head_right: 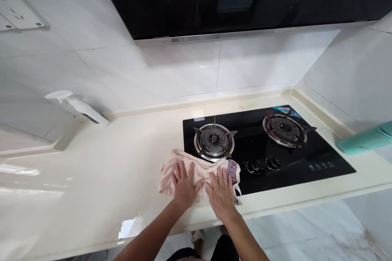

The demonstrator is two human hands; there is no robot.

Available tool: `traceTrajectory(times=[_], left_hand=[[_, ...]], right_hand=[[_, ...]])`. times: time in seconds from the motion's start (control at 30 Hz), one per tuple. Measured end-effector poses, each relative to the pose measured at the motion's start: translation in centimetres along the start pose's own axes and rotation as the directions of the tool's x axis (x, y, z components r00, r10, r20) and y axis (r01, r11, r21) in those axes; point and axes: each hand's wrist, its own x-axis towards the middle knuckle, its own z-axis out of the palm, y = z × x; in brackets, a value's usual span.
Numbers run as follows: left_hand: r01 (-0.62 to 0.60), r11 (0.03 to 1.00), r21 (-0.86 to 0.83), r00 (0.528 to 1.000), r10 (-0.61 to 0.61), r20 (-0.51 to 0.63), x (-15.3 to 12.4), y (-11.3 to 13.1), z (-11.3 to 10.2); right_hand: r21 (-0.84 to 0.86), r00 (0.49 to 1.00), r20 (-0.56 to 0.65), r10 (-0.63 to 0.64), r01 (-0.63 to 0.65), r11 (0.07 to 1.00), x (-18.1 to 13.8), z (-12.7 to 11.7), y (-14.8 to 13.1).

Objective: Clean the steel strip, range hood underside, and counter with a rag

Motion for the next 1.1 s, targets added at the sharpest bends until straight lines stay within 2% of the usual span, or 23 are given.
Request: traceTrajectory(times=[0.07, 0.17, 0.27, 0.33, 0.43, 0.53, 0.63, 0.73, 1.0, 1.1], left_hand=[[-0.009, 1.000, 0.003, 0.997, 0.009, 0.075, 3.3, -0.8, -1.4], [-0.061, 0.998, -0.017, 0.977, 0.063, 0.203, 7.9, -2.6, -3.7], [-0.087, 0.995, -0.040, 0.956, 0.094, 0.277, 11.0, -3.4, -5.1], [-0.088, 0.995, -0.044, 0.949, 0.098, 0.298, 11.5, -3.2, -5.5], [-0.063, 0.997, -0.039, 0.956, 0.072, 0.283, 10.1, -2.5, -5.0], [-0.045, 0.998, -0.046, 0.980, 0.053, 0.194, 8.2, -1.9, -3.6], [-0.072, 0.996, -0.057, 0.991, 0.078, 0.113, 8.9, -2.0, -2.7], [-0.100, 0.994, -0.041, 0.991, 0.103, 0.086, 12.4, -2.5, -2.9], [-0.213, 0.977, -0.025, 0.968, 0.214, 0.134, 25.7, -4.0, -4.3], [-0.268, 0.963, -0.017, 0.950, 0.267, 0.162, 28.7, -3.5, -4.3]], right_hand=[[0.038, 0.997, 0.069, -0.029, 0.026, 0.999, 2.0, 0.4, -0.8], [0.157, 0.973, 0.116, -0.201, 0.182, 0.971, 3.4, 0.5, -2.7], [0.266, 0.932, 0.075, -0.354, 0.323, 0.908, 2.8, 0.1, -4.3], [0.300, 0.940, 0.021, -0.341, 0.320, 0.899, 1.8, -0.4, -3.8], [0.271, 0.967, -0.115, -0.227, 0.250, 0.930, 0.3, -1.3, 0.2], [0.139, 0.951, -0.255, -0.173, 0.213, 0.967, -0.8, -1.5, 6.1], [0.046, 0.944, -0.306, -0.122, 0.142, 0.989, -1.0, -1.2, 9.9], [0.005, 0.945, -0.312, -0.103, 0.110, 0.994, -0.6, -0.9, 10.5], [-0.033, 0.965, -0.245, -0.098, 0.093, 0.995, -0.5, -0.7, 10.2], [-0.039, 0.966, -0.242, -0.088, 0.081, 0.996, -0.6, -1.0, 10.2]])
